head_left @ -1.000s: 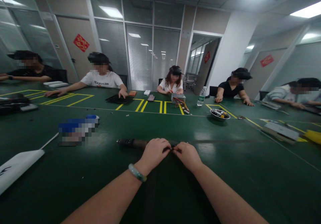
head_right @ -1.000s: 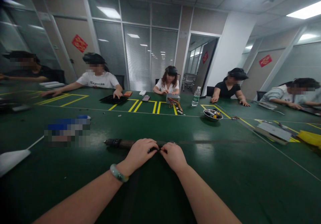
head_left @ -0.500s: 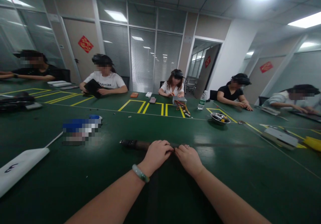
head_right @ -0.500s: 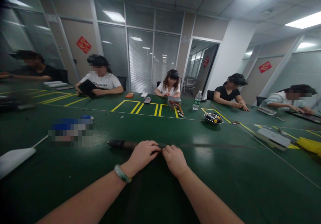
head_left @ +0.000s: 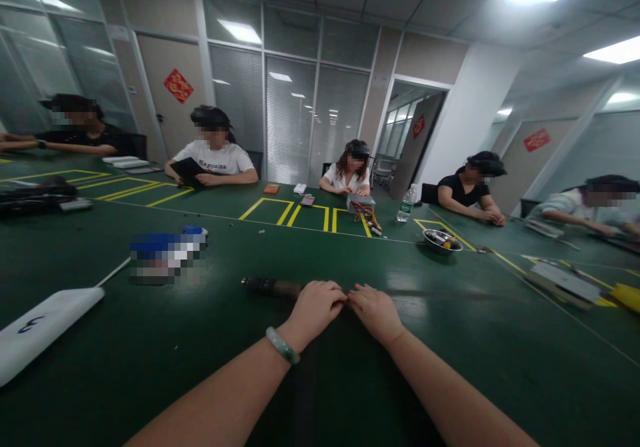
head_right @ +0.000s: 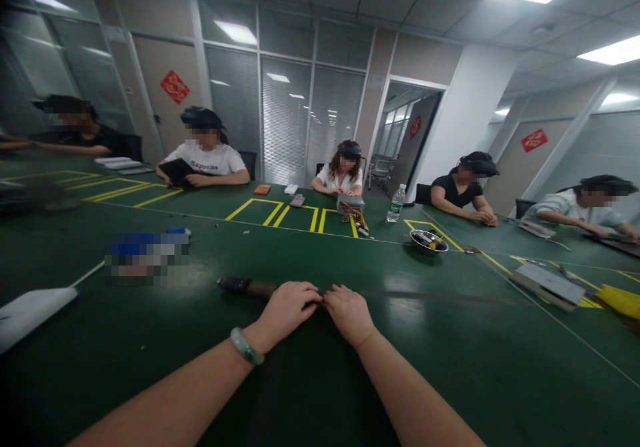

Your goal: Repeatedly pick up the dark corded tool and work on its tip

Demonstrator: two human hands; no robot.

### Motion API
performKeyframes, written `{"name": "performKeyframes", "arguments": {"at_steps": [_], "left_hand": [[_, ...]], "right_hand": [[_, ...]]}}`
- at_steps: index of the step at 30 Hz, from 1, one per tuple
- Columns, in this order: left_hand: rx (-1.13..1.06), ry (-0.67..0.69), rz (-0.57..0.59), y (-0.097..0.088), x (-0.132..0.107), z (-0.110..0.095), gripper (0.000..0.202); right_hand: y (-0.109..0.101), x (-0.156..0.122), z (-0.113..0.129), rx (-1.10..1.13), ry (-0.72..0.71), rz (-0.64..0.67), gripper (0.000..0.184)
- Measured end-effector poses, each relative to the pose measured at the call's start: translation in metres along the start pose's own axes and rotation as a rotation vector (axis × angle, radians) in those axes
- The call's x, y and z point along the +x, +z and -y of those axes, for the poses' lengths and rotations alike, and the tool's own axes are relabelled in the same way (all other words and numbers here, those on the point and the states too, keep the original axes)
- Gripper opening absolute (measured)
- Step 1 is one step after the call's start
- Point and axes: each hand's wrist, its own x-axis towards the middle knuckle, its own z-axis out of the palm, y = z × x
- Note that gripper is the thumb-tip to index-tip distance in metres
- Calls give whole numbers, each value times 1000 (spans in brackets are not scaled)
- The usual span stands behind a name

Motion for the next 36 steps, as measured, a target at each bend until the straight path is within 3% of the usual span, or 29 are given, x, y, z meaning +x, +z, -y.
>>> {"name": "performKeyframes", "arguments": {"at_steps": [9, 19, 24, 27, 30, 33, 36], "left_hand": [[38, -114, 25, -6, 0, -7, 15], [32, -35, 14, -9, -3, -5, 21], [-18, 105, -29, -20, -8, -6, 27], [-91, 162, -15, -27, -12, -8, 24], [-152, 195, 42, -30, -14, -9, 25], [-170, 230, 124, -30, -15, -8, 28], [-177, 223, 172, -25, -15, -4, 34]], "right_hand": [[-7, 6, 2, 20, 54, 155, 15], [-13, 14, 7, -70, 50, 268, 9], [-16, 19, -5, -133, 113, 321, 11], [-24, 9, -32, -164, 194, 335, 13], [-41, -23, -77, -199, 334, 355, 15], [-63, -81, -132, -162, 593, 394, 19], [-87, -160, -187, -95, 856, 414, 27]]}}
